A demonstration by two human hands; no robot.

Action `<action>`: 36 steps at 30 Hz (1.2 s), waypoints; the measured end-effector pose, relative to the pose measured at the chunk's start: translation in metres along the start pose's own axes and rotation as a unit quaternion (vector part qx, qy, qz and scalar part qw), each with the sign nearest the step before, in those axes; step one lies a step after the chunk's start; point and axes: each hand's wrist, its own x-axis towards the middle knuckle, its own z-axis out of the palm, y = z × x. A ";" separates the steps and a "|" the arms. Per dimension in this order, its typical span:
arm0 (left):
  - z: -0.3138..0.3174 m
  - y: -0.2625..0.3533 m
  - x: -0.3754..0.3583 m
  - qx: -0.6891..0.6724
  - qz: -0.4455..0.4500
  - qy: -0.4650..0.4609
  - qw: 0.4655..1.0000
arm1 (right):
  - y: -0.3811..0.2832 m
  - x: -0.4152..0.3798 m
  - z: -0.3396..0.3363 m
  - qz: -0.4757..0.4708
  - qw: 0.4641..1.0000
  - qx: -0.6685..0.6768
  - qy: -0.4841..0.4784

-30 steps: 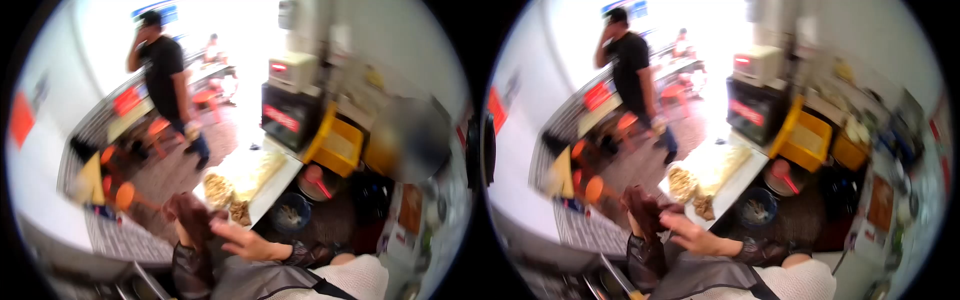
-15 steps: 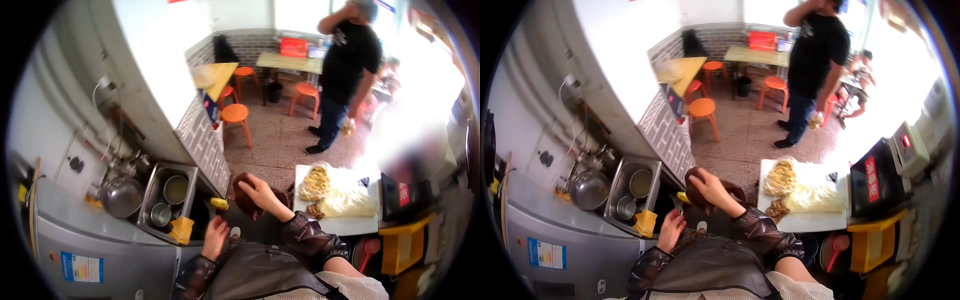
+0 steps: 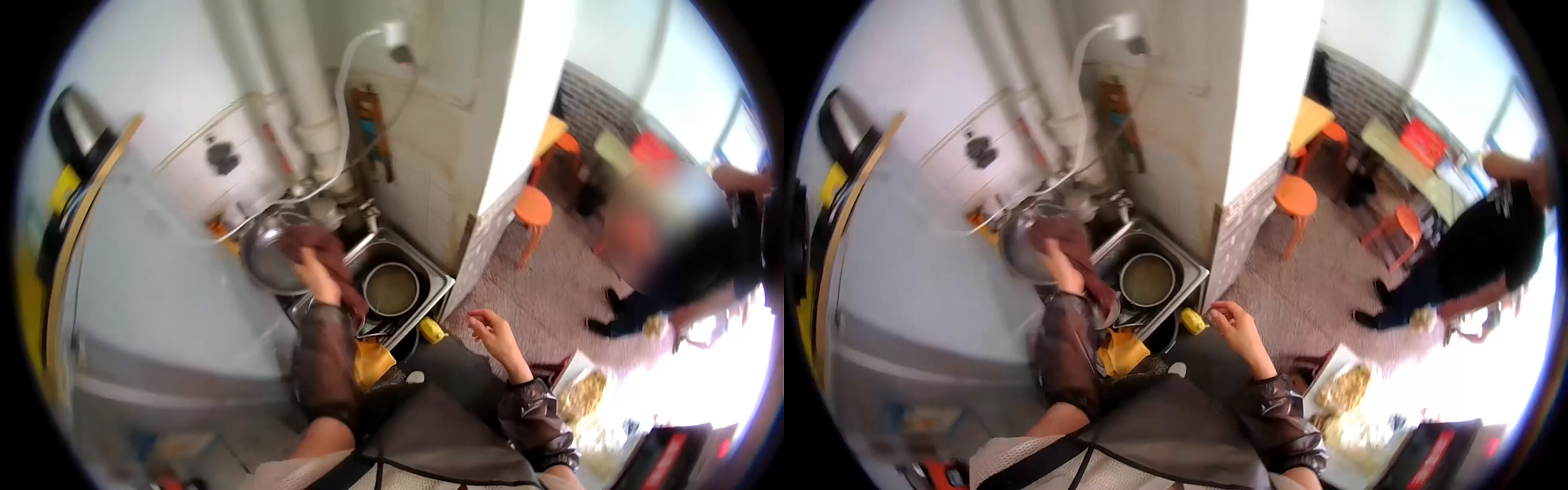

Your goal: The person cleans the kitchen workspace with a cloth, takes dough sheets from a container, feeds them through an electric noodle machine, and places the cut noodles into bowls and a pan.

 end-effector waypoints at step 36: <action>0.187 -0.163 -0.288 0.348 -0.271 -0.536 0.720 | -0.239 0.065 -0.474 -0.583 0.808 -0.065 -0.056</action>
